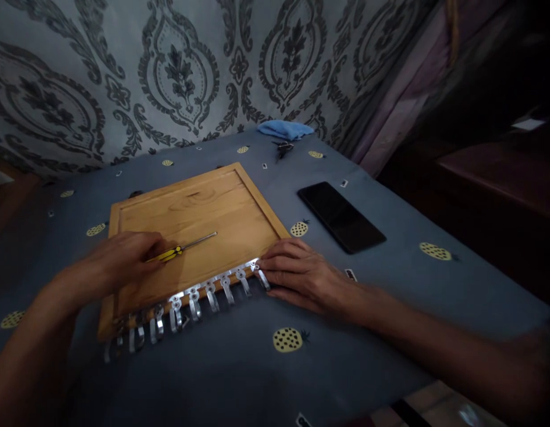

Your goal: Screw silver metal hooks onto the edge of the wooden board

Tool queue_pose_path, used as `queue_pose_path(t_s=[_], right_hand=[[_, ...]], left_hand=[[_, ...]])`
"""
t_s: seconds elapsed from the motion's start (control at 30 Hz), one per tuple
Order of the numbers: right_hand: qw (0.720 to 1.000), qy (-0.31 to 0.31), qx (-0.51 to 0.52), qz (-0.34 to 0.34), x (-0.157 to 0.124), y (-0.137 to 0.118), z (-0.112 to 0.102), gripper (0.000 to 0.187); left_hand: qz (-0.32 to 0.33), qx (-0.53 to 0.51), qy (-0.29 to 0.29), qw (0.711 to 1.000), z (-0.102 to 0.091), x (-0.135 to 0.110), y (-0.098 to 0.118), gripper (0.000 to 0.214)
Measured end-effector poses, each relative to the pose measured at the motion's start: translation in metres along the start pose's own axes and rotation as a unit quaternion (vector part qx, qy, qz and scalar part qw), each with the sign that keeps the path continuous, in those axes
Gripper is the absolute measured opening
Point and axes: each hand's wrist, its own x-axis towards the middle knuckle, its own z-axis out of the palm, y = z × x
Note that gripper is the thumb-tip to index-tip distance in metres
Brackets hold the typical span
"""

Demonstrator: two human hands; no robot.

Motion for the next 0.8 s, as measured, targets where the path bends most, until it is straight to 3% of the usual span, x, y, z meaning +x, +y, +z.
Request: queue_pose_path(t_s=[0.07,0.13,0.23,0.33,0.5,0.57,0.7,0.8], right_hand=[[1.000,0.005,0.002,0.001,0.000,0.000,0.000,0.027],[1.000,0.008,0.006,0.001,0.000,0.000,0.000,0.029],[1.000,0.011,0.005,-0.001,0.000,0.000,0.001,0.030],[1.000,0.018,-0.001,-0.004,-0.001,0.000,0.003,0.030],[1.000,0.013,-0.012,-0.011,-0.001,0.001,0.002,0.031],[1.000,0.013,-0.010,-0.008,-0.001,0.000,0.002,0.029],[1.000,0.006,-0.016,-0.001,0.000,-0.002,0.000,0.023],[1.000,0.011,-0.018,-0.003,0.002,-0.003,-0.002,0.022]], left_hand=[[0.009,-0.017,0.023,1.000,-0.004,-0.003,-0.003,0.024],[0.046,-0.052,0.092,0.993,-0.011,-0.007,-0.003,0.027],[0.115,-0.117,0.245,0.956,-0.019,-0.015,0.008,0.025],[0.118,-0.231,0.333,0.907,-0.022,-0.021,0.035,0.020],[0.064,-0.321,0.397,0.858,-0.025,-0.029,0.097,0.019],[0.055,-0.308,0.401,0.861,-0.026,-0.030,0.116,0.017],[0.144,-0.312,0.378,0.860,-0.022,-0.027,0.141,0.009],[0.168,-0.268,0.358,0.878,-0.016,-0.024,0.149,0.006]])
